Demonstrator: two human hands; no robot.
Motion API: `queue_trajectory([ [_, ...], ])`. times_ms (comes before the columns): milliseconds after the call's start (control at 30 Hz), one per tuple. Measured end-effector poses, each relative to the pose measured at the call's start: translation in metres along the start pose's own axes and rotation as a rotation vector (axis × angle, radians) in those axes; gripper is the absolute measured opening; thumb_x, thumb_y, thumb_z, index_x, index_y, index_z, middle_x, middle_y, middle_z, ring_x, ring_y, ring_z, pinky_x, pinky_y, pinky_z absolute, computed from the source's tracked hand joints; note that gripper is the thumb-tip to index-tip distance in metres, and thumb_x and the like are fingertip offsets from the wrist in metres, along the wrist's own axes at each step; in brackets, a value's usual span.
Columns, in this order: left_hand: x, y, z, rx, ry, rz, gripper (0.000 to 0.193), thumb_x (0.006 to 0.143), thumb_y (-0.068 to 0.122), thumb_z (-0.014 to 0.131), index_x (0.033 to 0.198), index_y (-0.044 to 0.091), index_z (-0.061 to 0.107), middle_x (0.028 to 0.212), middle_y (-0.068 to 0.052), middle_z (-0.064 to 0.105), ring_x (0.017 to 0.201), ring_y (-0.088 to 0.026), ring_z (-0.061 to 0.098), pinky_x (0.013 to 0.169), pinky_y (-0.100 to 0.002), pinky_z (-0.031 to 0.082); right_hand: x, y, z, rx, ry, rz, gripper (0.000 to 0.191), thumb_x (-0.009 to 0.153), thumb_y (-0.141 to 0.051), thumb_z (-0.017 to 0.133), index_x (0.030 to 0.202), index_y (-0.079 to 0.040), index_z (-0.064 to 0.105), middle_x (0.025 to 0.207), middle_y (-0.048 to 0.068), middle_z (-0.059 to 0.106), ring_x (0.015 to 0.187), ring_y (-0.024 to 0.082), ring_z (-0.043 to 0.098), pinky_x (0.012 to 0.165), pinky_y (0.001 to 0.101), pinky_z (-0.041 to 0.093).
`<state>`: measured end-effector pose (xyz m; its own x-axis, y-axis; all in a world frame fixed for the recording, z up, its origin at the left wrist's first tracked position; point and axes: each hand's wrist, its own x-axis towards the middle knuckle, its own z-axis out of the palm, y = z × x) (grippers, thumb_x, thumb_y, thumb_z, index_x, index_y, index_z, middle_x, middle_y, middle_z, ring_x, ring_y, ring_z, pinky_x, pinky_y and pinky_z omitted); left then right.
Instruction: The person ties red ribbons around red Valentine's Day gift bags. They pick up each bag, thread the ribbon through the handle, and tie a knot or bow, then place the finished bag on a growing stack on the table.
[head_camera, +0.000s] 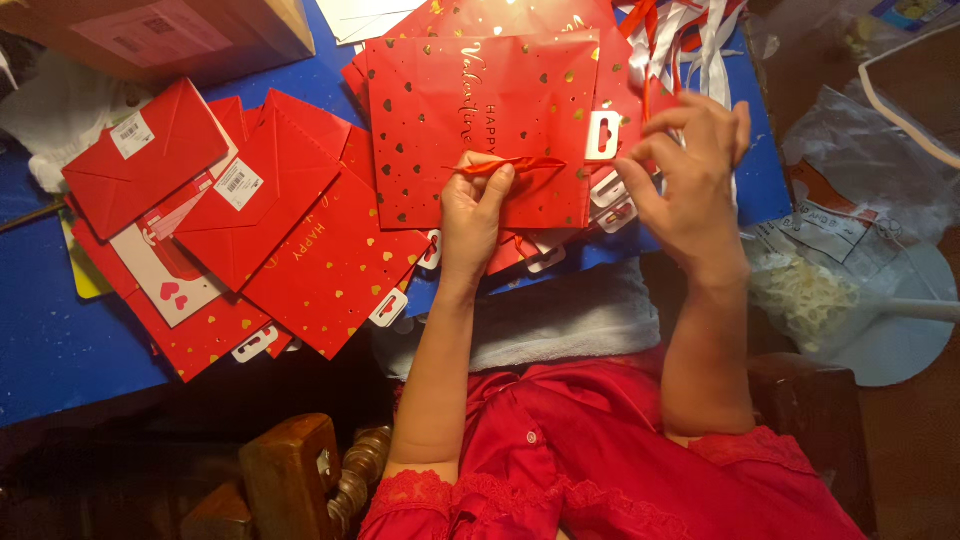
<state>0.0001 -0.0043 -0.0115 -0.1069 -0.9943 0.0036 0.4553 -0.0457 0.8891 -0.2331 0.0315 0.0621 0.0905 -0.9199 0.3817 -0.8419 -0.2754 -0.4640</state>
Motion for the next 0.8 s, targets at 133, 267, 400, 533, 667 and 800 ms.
queue_trajectory([
  [133, -0.002, -0.008, 0.000, 0.087, 0.025, 0.000, 0.006, 0.106, 0.007, 0.063, 0.105, 0.002, 0.060, 0.098, -0.005, 0.069, 0.093, -0.008, 0.064, 0.089, -0.025, 0.053, -0.002, -0.006, -0.011, 0.117, 0.008, 0.028, 0.029, 0.103, -0.027, 0.078, 0.087, -0.005, 0.065, 0.112, 0.006, 0.055, 0.120, 0.029, 0.048, 0.128, 0.0517, 0.022],
  [267, -0.001, -0.008, -0.002, 0.056, 0.028, -0.006, 0.008, 0.106, 0.009, 0.063, 0.105, 0.002, 0.059, 0.099, -0.006, 0.070, 0.093, -0.010, 0.067, 0.090, -0.027, 0.055, 0.002, -0.009, -0.014, 0.275, 0.060, 0.038, 0.037, 0.108, -0.030, 0.074, 0.084, -0.004, 0.063, 0.104, 0.006, 0.057, 0.106, 0.024, 0.049, 0.111, 0.0420, 0.036],
  [400, 0.001, -0.005, -0.007, 0.011, 0.037, -0.024, 0.008, 0.105, 0.010, 0.060, 0.104, 0.003, 0.058, 0.100, -0.008, 0.073, 0.094, -0.014, 0.071, 0.092, -0.031, 0.059, 0.003, 0.000, -0.019, 0.454, 0.256, 0.073, 0.039, 0.104, -0.030, 0.061, 0.083, 0.002, 0.062, 0.077, 0.005, 0.058, 0.077, 0.018, 0.056, 0.110, 0.0475, 0.047],
  [533, 0.002, -0.003, -0.010, -0.034, 0.021, -0.015, 0.007, 0.107, 0.009, 0.059, 0.105, 0.002, 0.058, 0.101, -0.010, 0.072, 0.094, -0.016, 0.072, 0.092, -0.033, 0.061, -0.003, 0.016, -0.027, 0.336, 0.313, 0.435, 0.038, 0.110, -0.026, 0.063, 0.082, 0.000, 0.062, 0.070, 0.005, 0.055, 0.066, 0.018, 0.052, 0.069, 0.0400, 0.038],
  [667, 0.001, -0.003, -0.008, -0.028, 0.034, -0.009, 0.007, 0.106, 0.009, 0.058, 0.105, 0.002, 0.058, 0.102, -0.010, 0.072, 0.095, -0.016, 0.072, 0.092, -0.033, 0.061, -0.001, 0.021, -0.026, 0.094, 0.373, 0.156, 0.019, 0.110, -0.010, 0.067, 0.096, 0.002, 0.064, 0.100, 0.012, 0.064, 0.096, 0.024, 0.061, 0.088, 0.0393, 0.046],
  [800, 0.001, -0.003, -0.008, -0.052, 0.024, -0.003, 0.006, 0.107, 0.008, 0.059, 0.105, 0.003, 0.056, 0.101, -0.011, 0.073, 0.094, -0.016, 0.072, 0.092, -0.033, 0.061, -0.004, 0.002, -0.011, 0.143, 0.259, 0.110, 0.007, 0.104, -0.005, 0.075, 0.101, -0.001, 0.070, 0.108, 0.009, 0.070, 0.107, 0.025, 0.059, 0.095, 0.0376, 0.047],
])
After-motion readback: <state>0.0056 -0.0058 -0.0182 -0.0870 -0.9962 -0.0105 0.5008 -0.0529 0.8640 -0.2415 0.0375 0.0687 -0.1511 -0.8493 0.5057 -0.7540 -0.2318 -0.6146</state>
